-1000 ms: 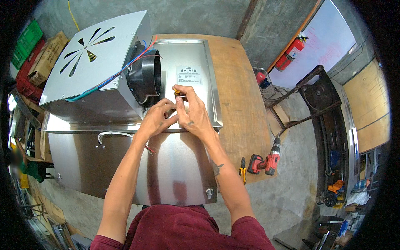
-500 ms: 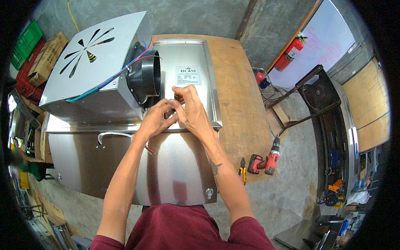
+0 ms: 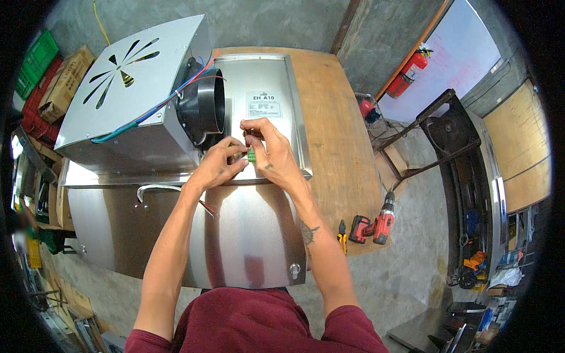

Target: The person uses a cordless drill to remove screws from a stainless steel range hood, then retrieves a green wire connector from a storage bin. They insert wires into the connector and tighten the screws with a screwdriver to secure the electrical connection.

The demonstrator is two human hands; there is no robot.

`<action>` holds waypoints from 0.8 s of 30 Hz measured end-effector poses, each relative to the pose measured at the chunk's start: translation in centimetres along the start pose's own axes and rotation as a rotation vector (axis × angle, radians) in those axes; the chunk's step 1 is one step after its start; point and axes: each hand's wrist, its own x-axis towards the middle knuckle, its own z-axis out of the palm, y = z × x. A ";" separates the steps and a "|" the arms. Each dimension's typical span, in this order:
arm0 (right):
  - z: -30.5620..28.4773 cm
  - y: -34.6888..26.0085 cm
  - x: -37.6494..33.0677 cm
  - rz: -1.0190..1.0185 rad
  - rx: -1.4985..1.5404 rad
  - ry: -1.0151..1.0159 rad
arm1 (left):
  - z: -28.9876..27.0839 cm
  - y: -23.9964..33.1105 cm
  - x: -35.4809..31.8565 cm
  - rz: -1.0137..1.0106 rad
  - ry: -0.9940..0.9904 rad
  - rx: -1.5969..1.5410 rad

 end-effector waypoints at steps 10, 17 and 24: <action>0.1 0.6 -0.5 0.103 0.050 0.029 | 0.1 0.4 0.0 -0.029 -0.014 -0.006; 1.2 -0.2 -0.4 0.011 -0.029 0.095 | 0.3 -0.9 -0.1 0.045 0.032 0.065; 1.2 0.8 -0.6 0.019 0.216 0.095 | 0.3 -0.2 -0.1 0.011 0.014 0.010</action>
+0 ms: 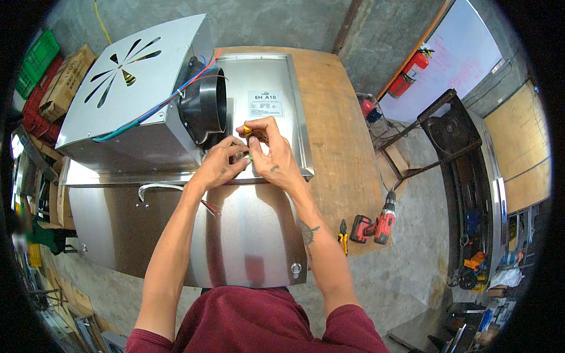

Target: The person uses a cordless drill to remove screws from a stainless steel range hood, then retrieves a green wire connector from a storage bin. They insert wires into the connector and tighten the screws with a screwdriver to secure the electrical connection.

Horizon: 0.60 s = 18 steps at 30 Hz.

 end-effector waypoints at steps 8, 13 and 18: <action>-0.3 -0.6 0.3 0.003 -0.151 -0.037 | 0.0 0.2 -0.1 0.001 0.008 -0.027; 0.4 -0.3 0.1 -0.152 -0.341 -0.005 | 0.2 -0.4 0.0 0.016 0.020 0.009; -1.0 0.1 0.1 0.031 -0.166 -0.055 | 0.1 -0.3 0.0 0.031 0.010 -0.027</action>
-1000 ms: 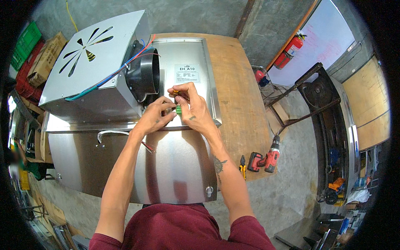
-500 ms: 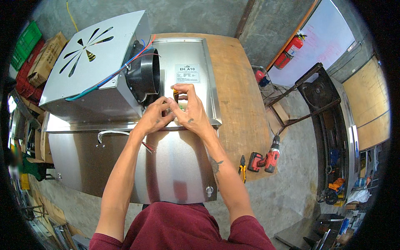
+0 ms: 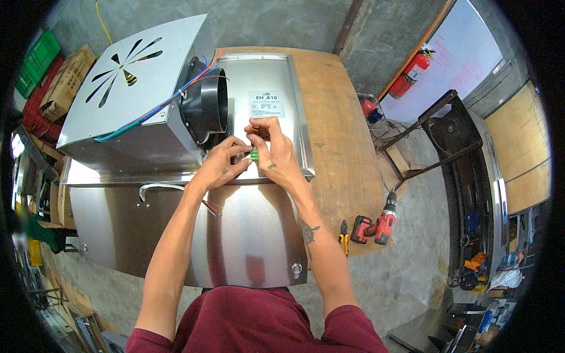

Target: The person uses a cordless drill to remove screws from a stainless steel range hood, then retrieves a green wire connector from a storage bin. They insert wires into the connector and tighten the screws with a screwdriver to secure the electrical connection.

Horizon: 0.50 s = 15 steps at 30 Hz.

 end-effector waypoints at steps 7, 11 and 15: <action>1.1 0.4 -0.2 -0.092 -0.042 -0.024 | 0.1 0.1 -0.1 -0.039 0.011 0.038; 1.0 -0.8 0.2 -0.022 0.074 0.041 | -0.1 0.3 -0.1 -0.065 -0.011 0.049; -1.4 -1.5 0.0 0.131 -0.205 0.256 | -0.3 0.9 0.0 -0.080 -0.031 0.016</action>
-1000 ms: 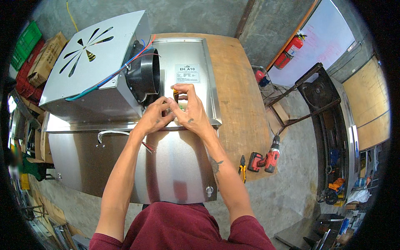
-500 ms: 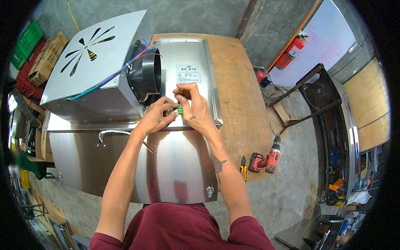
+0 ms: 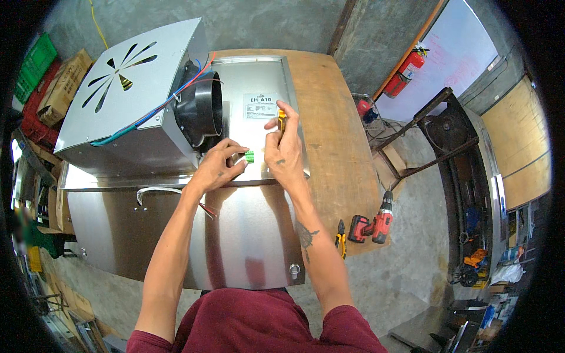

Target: The person uses a cordless drill to remove screws from a stainless steel range hood, then retrieves a green wire connector from a storage bin. They insert wires into the connector and tighten the screws with a screwdriver to secure the electrical connection.

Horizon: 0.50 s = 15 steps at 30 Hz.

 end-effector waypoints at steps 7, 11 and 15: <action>-1.2 1.7 -2.3 0.050 -0.257 -0.378 | 0.2 -0.7 0.2 -0.044 0.007 0.009; -0.4 1.3 -2.8 0.033 -0.237 -0.358 | -0.1 -0.3 0.3 -0.085 -0.046 -0.014; -0.3 1.1 -2.9 0.035 -0.235 -0.351 | -0.2 0.3 0.4 -0.104 -0.098 0.030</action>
